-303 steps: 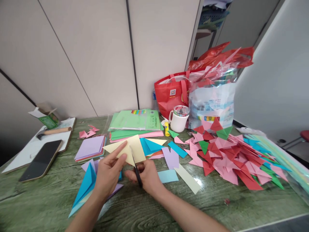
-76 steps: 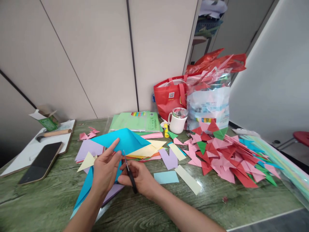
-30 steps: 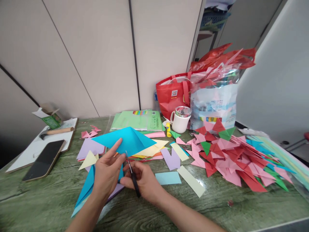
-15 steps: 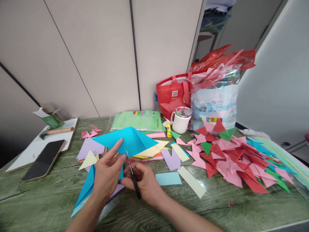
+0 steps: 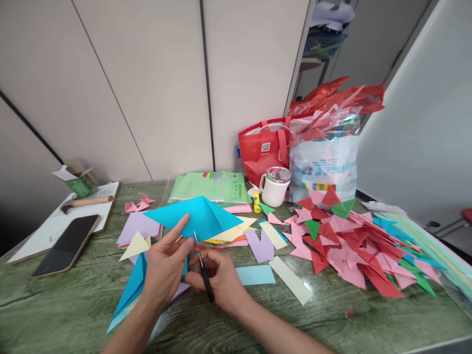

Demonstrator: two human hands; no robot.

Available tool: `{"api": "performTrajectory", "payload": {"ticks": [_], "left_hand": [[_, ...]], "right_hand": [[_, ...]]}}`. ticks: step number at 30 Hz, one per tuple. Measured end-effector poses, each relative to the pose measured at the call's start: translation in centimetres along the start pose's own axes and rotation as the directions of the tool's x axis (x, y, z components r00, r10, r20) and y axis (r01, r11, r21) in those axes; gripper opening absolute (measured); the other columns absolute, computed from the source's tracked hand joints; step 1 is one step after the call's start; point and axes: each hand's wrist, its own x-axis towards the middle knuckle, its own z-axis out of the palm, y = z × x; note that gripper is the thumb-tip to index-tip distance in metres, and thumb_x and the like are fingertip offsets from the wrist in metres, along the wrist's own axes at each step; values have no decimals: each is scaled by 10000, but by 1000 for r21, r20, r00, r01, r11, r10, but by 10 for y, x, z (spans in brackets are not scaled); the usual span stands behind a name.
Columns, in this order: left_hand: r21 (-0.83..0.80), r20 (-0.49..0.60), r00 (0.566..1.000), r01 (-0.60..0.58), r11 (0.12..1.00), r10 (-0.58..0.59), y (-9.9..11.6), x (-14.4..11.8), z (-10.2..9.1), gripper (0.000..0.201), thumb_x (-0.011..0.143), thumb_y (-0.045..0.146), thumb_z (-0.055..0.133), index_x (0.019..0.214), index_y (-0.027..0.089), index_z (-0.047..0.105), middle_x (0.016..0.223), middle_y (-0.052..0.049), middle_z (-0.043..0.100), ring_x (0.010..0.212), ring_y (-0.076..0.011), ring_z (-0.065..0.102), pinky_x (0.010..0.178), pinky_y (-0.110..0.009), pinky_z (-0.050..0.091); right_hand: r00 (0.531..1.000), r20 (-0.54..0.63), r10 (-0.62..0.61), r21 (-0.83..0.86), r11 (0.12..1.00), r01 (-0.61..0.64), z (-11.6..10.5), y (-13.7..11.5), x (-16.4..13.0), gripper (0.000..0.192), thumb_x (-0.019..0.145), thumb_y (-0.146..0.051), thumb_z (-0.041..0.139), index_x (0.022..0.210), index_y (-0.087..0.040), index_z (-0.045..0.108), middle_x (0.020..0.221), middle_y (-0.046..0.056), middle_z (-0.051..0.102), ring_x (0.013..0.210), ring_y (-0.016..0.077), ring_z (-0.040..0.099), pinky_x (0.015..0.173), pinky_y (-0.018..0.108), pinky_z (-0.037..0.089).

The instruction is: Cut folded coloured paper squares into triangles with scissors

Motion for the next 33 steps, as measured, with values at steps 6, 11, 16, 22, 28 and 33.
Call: {"api": "performTrajectory", "payload": {"ticks": [6, 11, 16, 22, 28, 33], "left_hand": [[33, 35, 999, 11, 999, -13, -2, -3, 4, 570, 685, 241, 687, 1231, 173, 541, 540, 73, 368, 522, -65, 331, 508, -182, 353], [38, 40, 999, -4, 999, 2, -1, -5, 4, 574, 685, 235, 682, 1235, 160, 536, 535, 73, 366, 516, -63, 331, 495, -180, 356], [34, 48, 999, 4, 999, -5, 1, -5, 4, 562, 683, 231, 681, 1226, 171, 548, 535, 69, 391, 516, -62, 359, 488, -174, 359], [47, 47, 999, -2, 999, 0, -2, -5, 3, 538, 694, 221, 676, 1218, 192, 556, 547, 71, 363, 521, -57, 345, 482, -167, 341], [51, 59, 998, -18, 999, 15, 0, -5, 3, 529, 697, 202, 670, 1215, 183, 560, 539, 71, 368, 518, -54, 338, 475, -166, 322], [53, 66, 998, -14, 998, 10, 1, -5, 4, 544, 702, 201, 665, 1231, 174, 542, 540, 70, 378, 521, -55, 344, 479, -172, 320]], "right_hand": [[997, -17, -77, -16, 997, 77, 1, -12, 0, 380, 572, -426, 765, 695, -166, 516, 593, -45, 477, 546, 96, 392, 506, 214, 339], [997, -4, -83, -8, 996, 83, 0, -8, 0, 368, 590, -409, 757, 720, -169, 511, 580, -55, 446, 531, 94, 364, 491, 211, 313], [994, 3, -109, -16, 994, 109, -1, -5, 0, 340, 616, -396, 747, 732, -165, 527, 553, -62, 432, 512, 88, 339, 464, 204, 290], [997, -13, -80, -25, 997, 79, -1, -3, -1, 305, 639, -367, 723, 745, -151, 535, 528, -60, 455, 468, 79, 360, 434, 196, 296], [998, -22, -62, -34, 998, 61, -2, 1, -1, 254, 663, -325, 697, 751, -148, 538, 495, -55, 492, 417, 77, 396, 396, 189, 309], [998, -29, -52, -25, 998, 51, -2, 0, -2, 271, 643, -325, 715, 746, -149, 537, 492, -56, 508, 400, 72, 410, 380, 180, 318]]}}
